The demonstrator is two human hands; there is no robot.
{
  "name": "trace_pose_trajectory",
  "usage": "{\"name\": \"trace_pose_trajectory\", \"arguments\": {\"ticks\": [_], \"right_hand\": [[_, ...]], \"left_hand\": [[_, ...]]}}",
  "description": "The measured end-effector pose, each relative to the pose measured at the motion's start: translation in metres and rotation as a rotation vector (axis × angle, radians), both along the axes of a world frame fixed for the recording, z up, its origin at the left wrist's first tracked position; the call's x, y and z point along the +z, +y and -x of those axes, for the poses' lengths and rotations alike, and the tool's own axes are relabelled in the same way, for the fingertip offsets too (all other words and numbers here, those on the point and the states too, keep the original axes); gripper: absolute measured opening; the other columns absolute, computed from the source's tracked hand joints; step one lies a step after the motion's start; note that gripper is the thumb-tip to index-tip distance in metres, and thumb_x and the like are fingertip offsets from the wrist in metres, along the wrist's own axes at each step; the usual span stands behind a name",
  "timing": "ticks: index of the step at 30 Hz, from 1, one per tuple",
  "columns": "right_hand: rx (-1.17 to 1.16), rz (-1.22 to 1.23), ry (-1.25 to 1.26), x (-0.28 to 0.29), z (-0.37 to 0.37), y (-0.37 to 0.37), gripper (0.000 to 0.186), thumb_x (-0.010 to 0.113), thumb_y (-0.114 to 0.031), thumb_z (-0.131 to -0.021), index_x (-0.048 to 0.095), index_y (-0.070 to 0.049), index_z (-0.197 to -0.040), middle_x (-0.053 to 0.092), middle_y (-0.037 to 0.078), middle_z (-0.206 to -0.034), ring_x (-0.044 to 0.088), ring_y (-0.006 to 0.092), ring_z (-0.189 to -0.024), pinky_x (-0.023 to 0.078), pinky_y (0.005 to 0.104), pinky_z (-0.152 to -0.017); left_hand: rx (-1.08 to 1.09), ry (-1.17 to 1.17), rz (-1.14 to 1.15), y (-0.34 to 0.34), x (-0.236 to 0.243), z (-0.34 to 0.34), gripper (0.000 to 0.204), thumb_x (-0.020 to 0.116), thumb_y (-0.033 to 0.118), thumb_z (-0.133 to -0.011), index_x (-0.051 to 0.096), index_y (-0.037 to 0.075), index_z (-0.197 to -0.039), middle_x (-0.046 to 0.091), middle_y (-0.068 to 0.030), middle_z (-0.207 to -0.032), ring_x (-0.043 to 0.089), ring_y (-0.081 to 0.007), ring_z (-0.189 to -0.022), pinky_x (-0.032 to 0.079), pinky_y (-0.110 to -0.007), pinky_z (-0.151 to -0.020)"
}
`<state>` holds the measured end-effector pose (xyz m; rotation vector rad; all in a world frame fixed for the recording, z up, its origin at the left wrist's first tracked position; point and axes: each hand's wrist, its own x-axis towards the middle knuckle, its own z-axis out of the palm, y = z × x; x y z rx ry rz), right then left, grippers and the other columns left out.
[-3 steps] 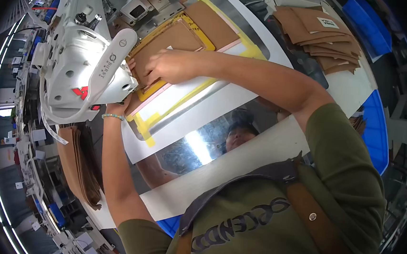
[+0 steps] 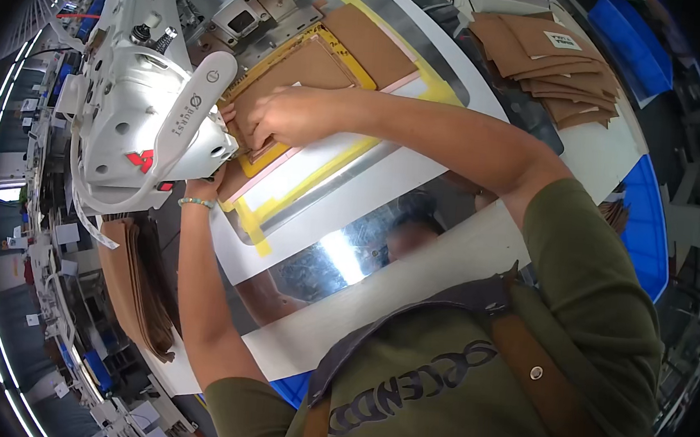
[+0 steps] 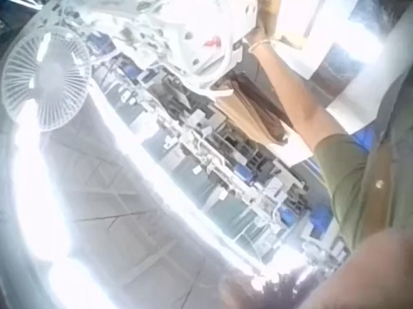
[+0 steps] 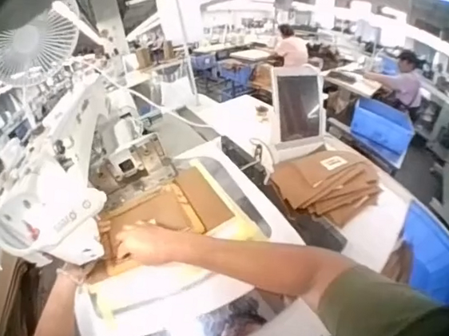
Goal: Sewing labels or patches onto leather bag components using an industrial sewing machine.
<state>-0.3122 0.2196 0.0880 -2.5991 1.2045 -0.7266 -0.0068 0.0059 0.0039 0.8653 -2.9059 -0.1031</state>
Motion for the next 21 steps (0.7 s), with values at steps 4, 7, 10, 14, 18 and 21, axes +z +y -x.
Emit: {"name": "trace_pose_trajectory", "arguments": {"ticks": [4, 7, 10, 14, 18, 21], "right_hand": [[-0.238, -0.014, 0.146, -0.001, -0.001, -0.002, 0.036, 0.06, -0.012, -0.095, 0.078, -0.013, -0.126, 0.069, 0.004, -0.136, 0.059, 0.0274, -0.132, 0.045, 0.0468, -0.111], [-0.272, 0.016, 0.21, 0.002, 0.0, -0.011, 0.038, 0.059, -0.012, -0.096, 0.076, -0.011, -0.129, 0.066, 0.004, -0.144, 0.055, 0.0266, -0.137, 0.042, 0.0487, -0.115], [-0.235, -0.036, 0.201, 0.003, -0.001, -0.008, 0.04, 0.058, -0.011, -0.095, 0.075, -0.011, -0.132, 0.065, 0.003, -0.147, 0.054, 0.0261, -0.138, 0.041, 0.0488, -0.116], [-0.184, -0.088, 0.159, 0.008, -0.001, -0.004, 0.041, 0.058, -0.009, -0.094, 0.075, -0.012, -0.131, 0.066, 0.001, -0.146, 0.054, 0.0272, -0.136, 0.043, 0.0468, -0.115], [-0.144, -0.108, 0.129, 0.008, -0.001, 0.002, 0.04, 0.057, -0.007, -0.094, 0.076, -0.011, -0.129, 0.067, 0.002, -0.144, 0.056, 0.0292, -0.131, 0.043, 0.0478, -0.115], [-0.098, -0.09, 0.095, 0.006, 0.001, 0.003, 0.038, 0.058, -0.005, -0.093, 0.077, -0.01, -0.126, 0.07, 0.003, -0.139, 0.058, 0.0307, -0.127, 0.045, 0.0475, -0.113]], "left_hand": [[0.114, 0.18, -0.115, 0.028, 0.004, 0.009, 0.034, 0.071, 0.022, -0.1, 0.069, 0.008, -0.131, 0.072, -0.0163, -0.132, 0.065, -0.0384, -0.126, 0.053, -0.047, -0.108], [0.039, 0.324, -0.122, 0.044, 0.017, 0.007, 0.032, 0.07, 0.018, -0.099, 0.07, 0.006, -0.129, 0.073, -0.017, -0.131, 0.065, -0.0397, -0.126, 0.053, -0.048, -0.107], [0.215, 0.257, -0.084, 0.055, 0.026, 0.002, 0.035, 0.069, 0.013, -0.098, 0.07, 0.003, -0.132, 0.074, -0.0203, -0.129, 0.068, -0.04, -0.124, 0.053, -0.048, -0.105], [0.26, 0.493, -0.361, 0.072, 0.038, -0.004, 0.037, 0.068, 0.01, -0.098, 0.069, -0.001, -0.133, 0.074, -0.0229, -0.13, 0.07, -0.0383, -0.123, 0.053, -0.043, -0.104], [0.249, 0.538, -0.404, 0.096, 0.058, -0.006, 0.032, 0.068, 0.01, -0.099, 0.071, -0.004, -0.128, 0.074, -0.022, -0.128, 0.072, -0.0354, -0.118, 0.052, -0.038, -0.101], [0.155, 0.501, -0.366, 0.121, 0.074, -0.006, 0.028, 0.068, 0.011, -0.101, 0.073, -0.002, -0.126, 0.074, -0.0205, -0.126, 0.071, -0.0344, -0.112, 0.052, -0.037, -0.1]]}}
